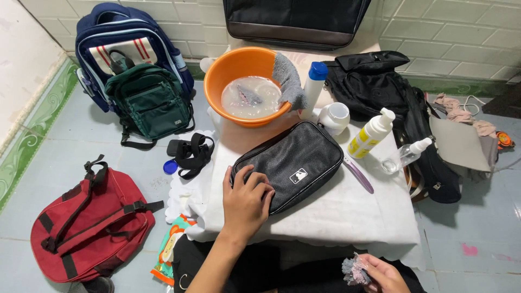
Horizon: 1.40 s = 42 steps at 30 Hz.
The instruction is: Cleaning a black pouch by scrubbing it with a toothbrush and wiping it with a damp cloth.
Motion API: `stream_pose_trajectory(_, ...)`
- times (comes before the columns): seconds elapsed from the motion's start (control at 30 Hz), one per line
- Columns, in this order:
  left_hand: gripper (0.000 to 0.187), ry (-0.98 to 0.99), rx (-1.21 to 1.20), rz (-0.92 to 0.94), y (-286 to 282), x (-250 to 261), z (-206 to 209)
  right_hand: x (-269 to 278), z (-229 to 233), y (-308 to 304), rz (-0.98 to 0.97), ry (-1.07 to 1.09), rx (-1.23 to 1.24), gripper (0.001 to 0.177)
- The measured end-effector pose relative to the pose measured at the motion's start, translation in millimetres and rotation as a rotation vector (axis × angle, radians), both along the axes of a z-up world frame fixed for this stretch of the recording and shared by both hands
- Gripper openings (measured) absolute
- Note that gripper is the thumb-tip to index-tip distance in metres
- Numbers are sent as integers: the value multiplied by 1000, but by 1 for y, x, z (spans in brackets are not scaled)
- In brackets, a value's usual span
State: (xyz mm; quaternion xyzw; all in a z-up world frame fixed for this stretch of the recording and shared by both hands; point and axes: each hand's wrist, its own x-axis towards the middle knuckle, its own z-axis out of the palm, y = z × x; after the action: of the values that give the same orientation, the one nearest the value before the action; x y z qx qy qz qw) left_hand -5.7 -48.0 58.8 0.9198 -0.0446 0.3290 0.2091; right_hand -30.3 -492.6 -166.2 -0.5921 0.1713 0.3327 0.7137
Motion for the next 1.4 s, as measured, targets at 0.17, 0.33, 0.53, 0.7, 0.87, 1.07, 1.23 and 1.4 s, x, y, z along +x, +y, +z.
stream_pose_trajectory(0.17, 7, -2, -203, 130, 17, -34, -2, -3, -8, -12, 4, -9, -64, 41)
stream_pose_trajectory(0.33, 11, 72, -312, 338, 78, -90, -37, 0, -20, -9, -23, 17, -9, 40)
stream_pose_trajectory(0.53, 19, -19, -259, 665, 153, -156, -126, 12, 45, 50, -91, 36, 19, 37)
stream_pose_trajectory(0.7, 82, -6, -151, 526, 147, -156, -101, 19, 77, 84, -31, -37, -14, 33)
stream_pose_trajectory(0.87, 58, 97, -310, 421, 84, -120, -96, 21, 183, 161, -84, -112, -207, 36)
stream_pose_trajectory(1.07, 99, 9, -260, 143, 25, -68, -46, 52, 258, 245, 7, -525, -389, 42)
stream_pose_trajectory(1.23, 148, 43, -249, 24, 14, -18, -55, 77, 243, 295, 141, -981, -802, 34)
stream_pose_trajectory(1.4, 148, 39, -219, 14, 17, -7, -59, 57, 239, 315, 355, -1039, -1068, 21)
